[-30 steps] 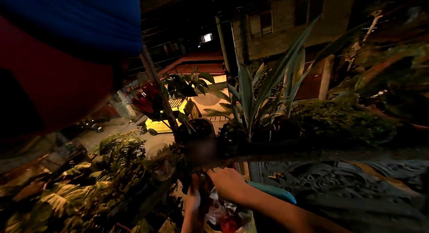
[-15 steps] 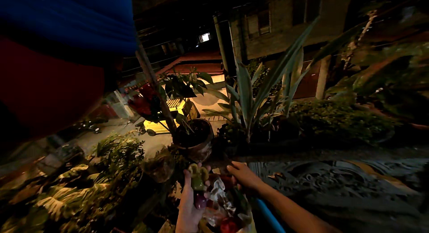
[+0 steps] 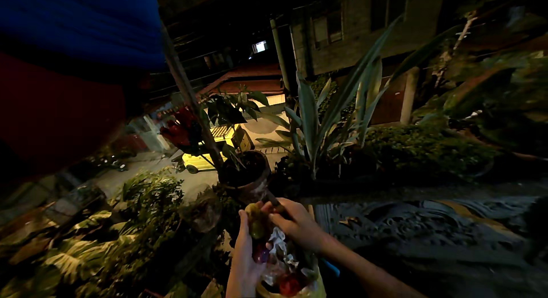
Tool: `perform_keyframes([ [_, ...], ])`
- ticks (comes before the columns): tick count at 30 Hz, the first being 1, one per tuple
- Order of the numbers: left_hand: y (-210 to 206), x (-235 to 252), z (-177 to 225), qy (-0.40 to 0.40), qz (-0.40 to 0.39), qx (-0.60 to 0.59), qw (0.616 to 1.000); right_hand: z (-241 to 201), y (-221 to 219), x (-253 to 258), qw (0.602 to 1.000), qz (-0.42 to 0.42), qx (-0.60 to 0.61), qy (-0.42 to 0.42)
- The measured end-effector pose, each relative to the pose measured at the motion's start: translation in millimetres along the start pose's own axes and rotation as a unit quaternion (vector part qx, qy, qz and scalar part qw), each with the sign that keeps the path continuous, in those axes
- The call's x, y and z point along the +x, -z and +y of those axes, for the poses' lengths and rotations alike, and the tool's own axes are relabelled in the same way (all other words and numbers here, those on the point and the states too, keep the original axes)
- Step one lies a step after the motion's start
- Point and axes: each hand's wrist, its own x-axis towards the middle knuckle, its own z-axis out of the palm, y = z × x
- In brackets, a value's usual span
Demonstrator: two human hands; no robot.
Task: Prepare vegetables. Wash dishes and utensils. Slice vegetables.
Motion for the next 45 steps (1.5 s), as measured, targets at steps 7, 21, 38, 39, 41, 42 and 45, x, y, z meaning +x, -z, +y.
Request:
perform_keyframes([
  [7,0.0,6.7,17.9,0.052,0.015,0.118,0.992,3.9,2.0,35.7,0.989,-0.126,0.010,-0.073],
  [21,-3.3,49.8,64.4,0.168,0.080,0.394,0.900,53.2,-10.5,60.5,0.942,-0.077,0.273,-0.181],
  [38,8.5,46.3,50.2,0.084,0.146,0.186,0.968,45.3,-29.8,54.8,0.978,0.024,0.148,-0.147],
  [39,8.7,46.0,46.9,0.081,0.143,0.186,0.969,41.8,-30.4,52.9,0.983,0.008,0.135,-0.124],
  [41,8.9,45.7,41.2,0.082,0.132,0.197,0.968,36.9,-31.6,51.7,0.991,-0.041,0.077,-0.102],
  [42,8.6,46.1,38.9,0.085,0.126,0.211,0.966,35.3,-32.3,52.2,0.992,-0.059,0.048,-0.100],
  [45,5.8,43.7,37.4,0.086,0.106,0.219,0.966,33.7,-30.3,52.1,0.992,-0.071,0.027,-0.098],
])
